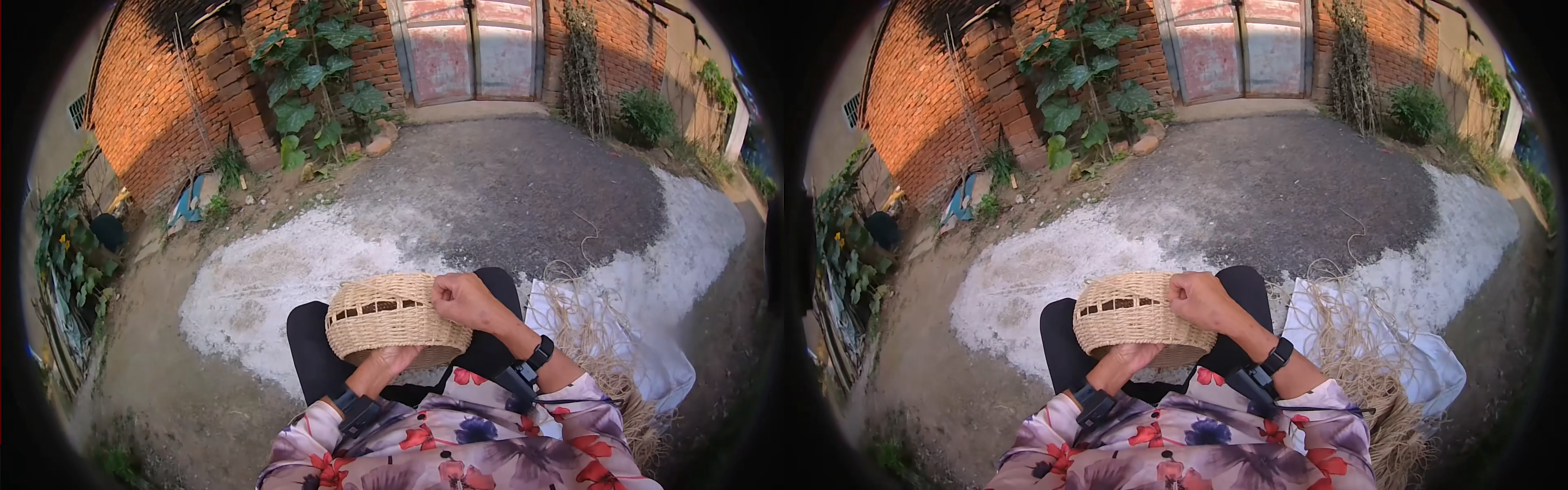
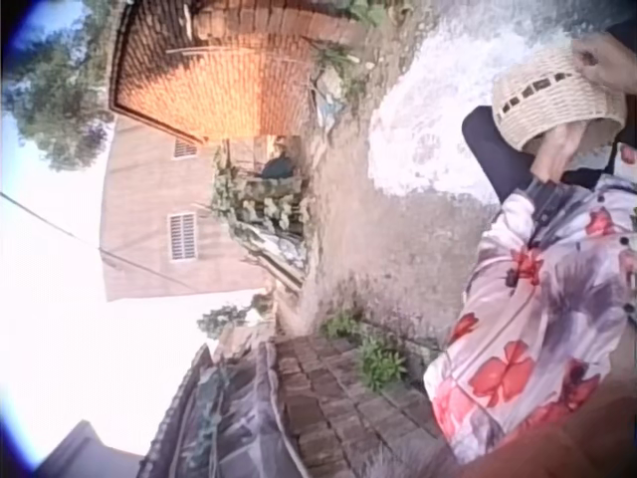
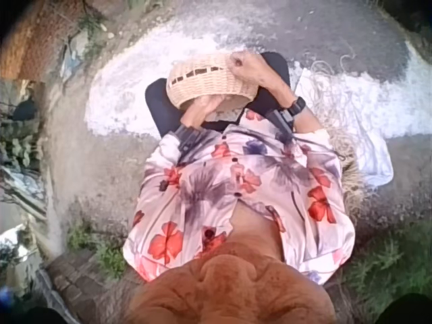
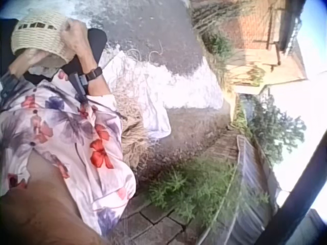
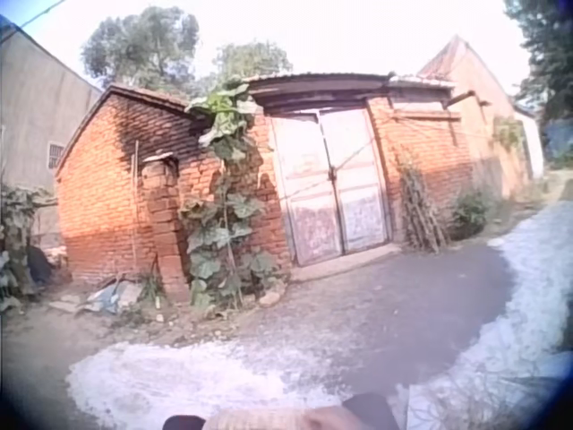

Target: Weaving a small basket by hand using thin fibers or bamboo strips.

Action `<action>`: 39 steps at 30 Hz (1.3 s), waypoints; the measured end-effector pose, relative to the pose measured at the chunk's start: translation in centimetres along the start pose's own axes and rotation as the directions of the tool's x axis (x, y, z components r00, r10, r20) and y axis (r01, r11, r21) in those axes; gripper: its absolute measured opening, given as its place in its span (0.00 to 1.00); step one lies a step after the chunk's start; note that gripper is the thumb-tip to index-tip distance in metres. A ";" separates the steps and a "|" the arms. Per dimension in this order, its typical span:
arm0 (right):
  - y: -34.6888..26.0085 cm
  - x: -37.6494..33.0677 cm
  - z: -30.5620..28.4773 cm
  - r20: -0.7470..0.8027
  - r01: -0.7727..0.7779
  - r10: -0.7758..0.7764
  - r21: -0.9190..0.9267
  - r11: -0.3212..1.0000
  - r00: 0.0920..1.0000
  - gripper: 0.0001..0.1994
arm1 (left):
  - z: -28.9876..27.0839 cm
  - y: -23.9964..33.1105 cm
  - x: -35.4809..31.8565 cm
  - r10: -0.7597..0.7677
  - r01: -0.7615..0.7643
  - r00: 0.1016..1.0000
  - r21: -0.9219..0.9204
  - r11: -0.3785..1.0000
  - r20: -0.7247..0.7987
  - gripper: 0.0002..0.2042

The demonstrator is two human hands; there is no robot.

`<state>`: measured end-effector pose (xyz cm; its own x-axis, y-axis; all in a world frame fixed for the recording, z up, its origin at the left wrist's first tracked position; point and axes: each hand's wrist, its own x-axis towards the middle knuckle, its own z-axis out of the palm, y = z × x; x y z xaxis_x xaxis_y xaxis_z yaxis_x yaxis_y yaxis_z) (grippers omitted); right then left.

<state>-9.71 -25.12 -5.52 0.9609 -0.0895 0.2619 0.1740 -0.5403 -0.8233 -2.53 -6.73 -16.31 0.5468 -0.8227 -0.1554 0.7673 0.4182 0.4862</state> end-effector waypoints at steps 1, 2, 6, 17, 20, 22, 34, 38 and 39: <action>-0.6 0.8 -0.2 0.006 0.045 -0.044 -0.207 0.977 0.999 0.03 | -0.6 0.1 0.5 0.017 -0.017 1.000 0.026 1.000 0.003 0.23; -0.8 1.4 -0.2 0.009 0.044 -0.043 -0.208 0.977 0.999 0.03 | -1.1 0.2 1.0 0.034 -0.035 0.999 0.052 0.998 0.007 0.23; -1.1 3.0 -0.6 0.024 -0.006 0.019 -0.442 0.897 1.000 0.04 | -2.4 -0.9 1.9 0.206 -0.202 0.978 0.135 0.970 -0.016 0.21; -1.7 0.8 -0.4 -0.016 -0.011 0.007 -0.219 0.976 1.000 0.03 | -7.4 -2.2 3.0 0.275 -0.307 0.950 0.271 0.912 0.149 0.21; -1.8 1.0 0.0 -0.027 0.079 -0.090 -0.282 0.956 0.996 0.04 | -8.7 -2.6 3.4 0.263 -0.281 0.959 0.215 0.935 0.109 0.21; -1.8 1.4 0.1 0.035 0.147 -0.144 -0.326 0.934 0.989 0.05 | -9.9 -2.1 4.0 0.261 -0.283 0.959 0.292 0.913 0.113 0.22; 0.6 2.5 1.5 -0.240 -0.160 0.121 -0.151 0.975 0.963 0.18 | -7.6 -1.4 3.5 0.186 -0.192 0.977 0.046 0.980 0.100 0.23; 3.0 1.9 -0.9 -0.342 -0.187 0.165 -0.033 0.982 0.925 0.20 | -5.6 -1.4 2.9 0.265 -0.277 0.952 0.069 0.958 0.154 0.23; 2.7 1.2 -2.5 -0.347 -0.266 0.221 -0.086 0.960 0.911 0.20 | -5.2 -1.3 2.6 0.265 -0.277 0.952 0.066 0.958 0.153 0.23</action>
<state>-8.65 -28.75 -6.17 0.8394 -0.4916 0.2316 -0.1066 -0.5668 -0.8170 -0.37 -7.46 -21.86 0.6728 -0.7312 0.1122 0.5617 0.6036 0.5658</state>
